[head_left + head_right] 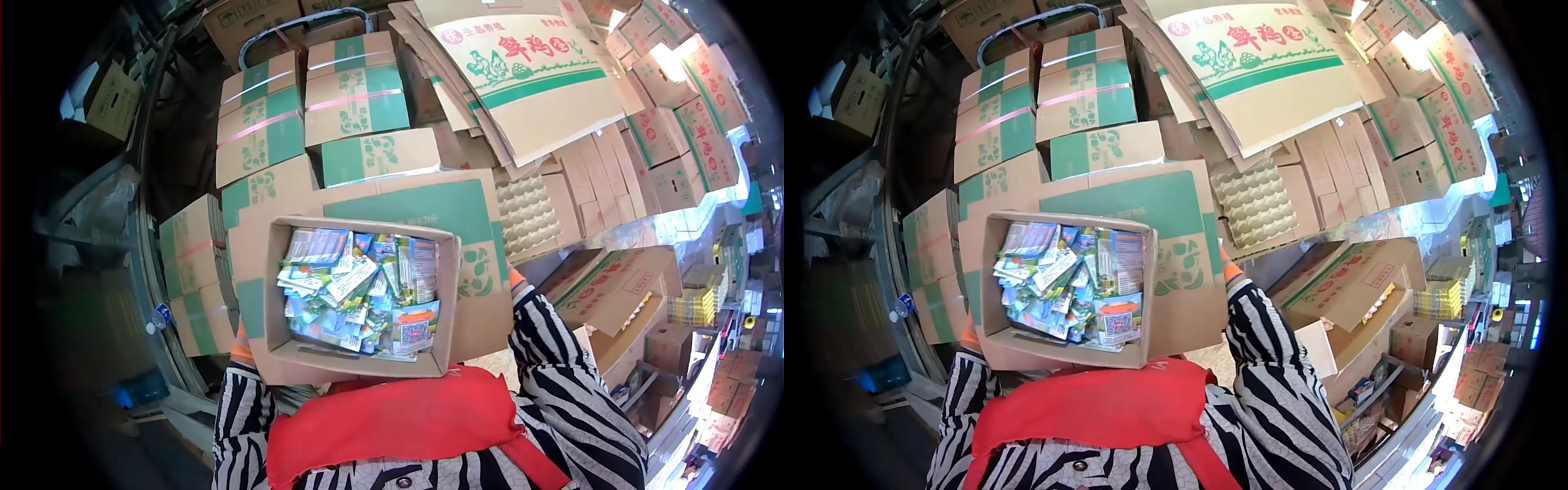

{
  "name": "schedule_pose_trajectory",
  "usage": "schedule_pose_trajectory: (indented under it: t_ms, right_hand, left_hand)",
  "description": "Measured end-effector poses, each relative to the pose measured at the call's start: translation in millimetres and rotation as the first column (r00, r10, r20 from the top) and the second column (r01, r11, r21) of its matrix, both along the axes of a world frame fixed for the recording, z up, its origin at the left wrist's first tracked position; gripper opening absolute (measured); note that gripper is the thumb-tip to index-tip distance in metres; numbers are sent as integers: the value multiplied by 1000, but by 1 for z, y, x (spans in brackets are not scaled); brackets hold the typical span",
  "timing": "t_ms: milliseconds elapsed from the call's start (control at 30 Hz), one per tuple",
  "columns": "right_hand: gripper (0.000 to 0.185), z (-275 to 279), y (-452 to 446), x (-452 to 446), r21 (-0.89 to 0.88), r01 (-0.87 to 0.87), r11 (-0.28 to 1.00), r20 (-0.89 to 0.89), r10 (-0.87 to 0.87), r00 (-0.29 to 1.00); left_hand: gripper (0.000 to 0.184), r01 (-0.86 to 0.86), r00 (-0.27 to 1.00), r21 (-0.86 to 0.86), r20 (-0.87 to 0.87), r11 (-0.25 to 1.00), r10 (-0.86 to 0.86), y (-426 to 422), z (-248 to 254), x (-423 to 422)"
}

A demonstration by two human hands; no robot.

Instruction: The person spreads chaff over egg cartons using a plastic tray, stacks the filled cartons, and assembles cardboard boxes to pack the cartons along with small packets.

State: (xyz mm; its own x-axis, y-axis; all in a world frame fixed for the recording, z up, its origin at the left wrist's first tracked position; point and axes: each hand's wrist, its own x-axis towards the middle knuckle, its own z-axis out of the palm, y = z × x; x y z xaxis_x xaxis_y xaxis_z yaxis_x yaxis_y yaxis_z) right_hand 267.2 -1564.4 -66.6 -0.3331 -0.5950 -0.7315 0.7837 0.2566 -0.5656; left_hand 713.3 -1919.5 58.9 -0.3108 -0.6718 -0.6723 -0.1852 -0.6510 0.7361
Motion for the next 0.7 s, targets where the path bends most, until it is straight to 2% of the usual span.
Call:
schedule_pose_trajectory:
  t_ms: [233, 400, 700]
  right_hand:
    - [50, -32, -7, -39, 109, 62, 992, -69, -55, 996]
    - [50, -51, 17, -18, 149, 101, 984, -93, -88, 992]
    - [50, -20, 152, 64, 198, 320, 927, -230, -273, 934]
  left_hand:
    - [63, -31, 990, -48, 139, 998, 37, 14, 5, 11]
    - [62, -18, 978, -115, 205, 993, 41, 33, 5, 17]
    - [61, 152, 960, -314, 271, 937, -65, 83, -4, 37]
